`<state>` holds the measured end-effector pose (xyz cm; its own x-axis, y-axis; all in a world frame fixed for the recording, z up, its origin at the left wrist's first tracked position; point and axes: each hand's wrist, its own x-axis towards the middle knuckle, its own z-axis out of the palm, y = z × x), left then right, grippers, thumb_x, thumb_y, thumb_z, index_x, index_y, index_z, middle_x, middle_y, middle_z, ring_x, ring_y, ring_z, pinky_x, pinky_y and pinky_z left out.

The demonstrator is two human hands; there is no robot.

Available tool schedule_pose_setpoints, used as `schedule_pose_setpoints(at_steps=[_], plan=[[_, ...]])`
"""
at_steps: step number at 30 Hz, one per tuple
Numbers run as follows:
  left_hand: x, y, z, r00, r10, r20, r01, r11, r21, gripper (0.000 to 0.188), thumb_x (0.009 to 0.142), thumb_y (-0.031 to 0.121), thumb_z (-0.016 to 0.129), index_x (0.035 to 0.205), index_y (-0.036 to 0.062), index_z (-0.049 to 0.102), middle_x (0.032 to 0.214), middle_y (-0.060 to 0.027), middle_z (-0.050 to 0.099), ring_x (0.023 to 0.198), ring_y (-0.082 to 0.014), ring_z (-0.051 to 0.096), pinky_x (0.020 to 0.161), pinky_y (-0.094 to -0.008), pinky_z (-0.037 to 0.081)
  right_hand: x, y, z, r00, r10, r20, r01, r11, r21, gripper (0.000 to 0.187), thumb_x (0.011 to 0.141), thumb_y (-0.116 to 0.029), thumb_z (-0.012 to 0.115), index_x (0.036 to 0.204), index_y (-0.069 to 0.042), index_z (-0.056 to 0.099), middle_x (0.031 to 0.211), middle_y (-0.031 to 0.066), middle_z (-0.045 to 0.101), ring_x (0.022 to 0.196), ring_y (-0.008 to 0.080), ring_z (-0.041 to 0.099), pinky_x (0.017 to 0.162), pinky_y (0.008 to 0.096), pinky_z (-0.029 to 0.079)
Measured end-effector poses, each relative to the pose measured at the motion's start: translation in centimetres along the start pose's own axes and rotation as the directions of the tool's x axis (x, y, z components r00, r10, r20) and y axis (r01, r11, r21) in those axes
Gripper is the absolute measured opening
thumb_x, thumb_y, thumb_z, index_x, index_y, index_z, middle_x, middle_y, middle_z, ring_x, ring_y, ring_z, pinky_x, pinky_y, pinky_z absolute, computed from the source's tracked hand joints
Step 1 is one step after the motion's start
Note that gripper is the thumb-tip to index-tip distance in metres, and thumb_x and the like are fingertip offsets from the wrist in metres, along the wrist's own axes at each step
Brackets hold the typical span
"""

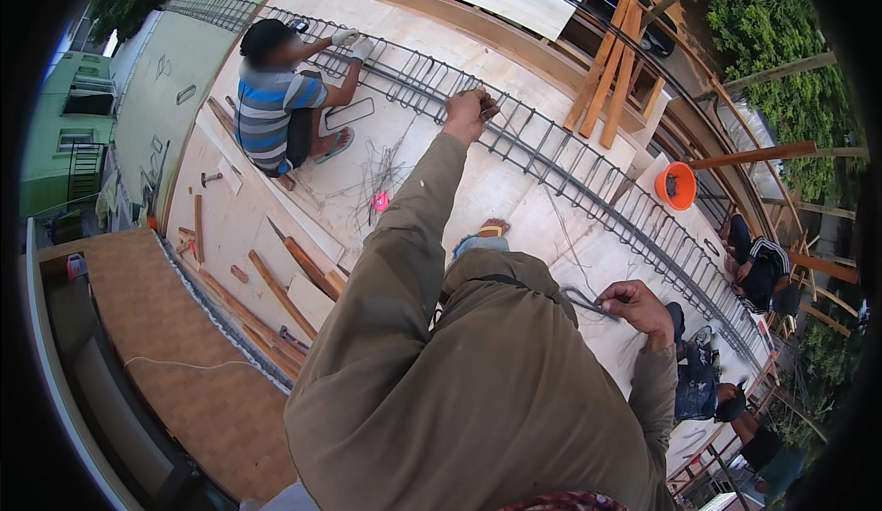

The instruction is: The person assembles a rebar grid on a rooftop by tying intersecting steel bars with wire using pliers. They move along the grid, positioning and securing each intersection while other workers are visible nearby.

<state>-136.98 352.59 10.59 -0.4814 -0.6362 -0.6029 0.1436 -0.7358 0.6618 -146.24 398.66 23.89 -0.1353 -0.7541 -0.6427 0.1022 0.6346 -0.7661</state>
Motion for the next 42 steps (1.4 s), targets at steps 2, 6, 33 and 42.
schedule_pose_setpoints(at_steps=[2, 6, 33, 42], plan=[[0.7, -0.4, -2.0, 0.998, -0.05, -0.041, 0.045, 0.992, -0.115, 0.012, 0.1, 0.007, 0.051, 0.104, -0.0033, 0.056, 0.091, -0.0117, 0.059, 0.085, -0.0252, 0.06, 0.085, -0.0416, 0.057, -0.7, -1.2, -0.2, 0.958, -0.182, -0.221, 0.235, 0.941, 0.243, 0.013, 0.091, -0.012, 0.068, 0.094, 0.0, 0.07, 0.077, -0.0026, 0.062, 0.067, 0.0069, 0.051, 0.06, 0.0234, 0.041], [-0.5, -1.5, -1.6, 0.996, -0.085, 0.016, 0.086, 0.975, -0.206, 0.014, 0.102, 0.009, 0.05, 0.107, -0.0032, 0.054, 0.097, -0.0119, 0.058, 0.089, -0.0265, 0.059, 0.089, -0.0425, 0.056, 2.1, 2.4, -3.6, 0.499, -0.235, -0.834, 0.201, 0.968, -0.153, 0.013, 0.094, -0.012, 0.063, 0.1, -0.001, 0.068, 0.075, -0.0016, 0.057, 0.062, 0.0068, 0.046, 0.056, 0.0243, 0.039], [-0.2, -2.8, -7.3, 0.983, -0.125, -0.136, 0.073, 0.939, -0.336, 0.011, 0.1, 0.009, 0.052, 0.099, -0.0015, 0.057, 0.091, -0.0111, 0.06, 0.082, -0.0233, 0.061, 0.08, -0.0397, 0.06, 1.8, 2.1, -2.4, 0.755, -0.177, -0.631, 0.305, 0.947, 0.099, 0.015, 0.09, -0.011, 0.066, 0.1, 0.0, 0.069, 0.068, -0.0049, 0.053, 0.061, 0.0036, 0.043, 0.054, 0.0214, 0.033], [-0.4, -2.0, -9.5, 0.986, -0.097, -0.137, 0.064, 0.972, -0.227, 0.012, 0.1, 0.01, 0.052, 0.095, -0.0003, 0.056, 0.084, -0.0097, 0.059, 0.077, -0.0237, 0.061, 0.073, -0.0405, 0.06, -0.3, 0.6, -1.2, 0.979, -0.075, -0.189, 0.127, 0.952, 0.28, 0.016, 0.089, -0.009, 0.066, 0.102, 0.0, 0.07, 0.069, -0.0034, 0.056, 0.065, 0.0053, 0.047, 0.057, 0.0218, 0.037]])
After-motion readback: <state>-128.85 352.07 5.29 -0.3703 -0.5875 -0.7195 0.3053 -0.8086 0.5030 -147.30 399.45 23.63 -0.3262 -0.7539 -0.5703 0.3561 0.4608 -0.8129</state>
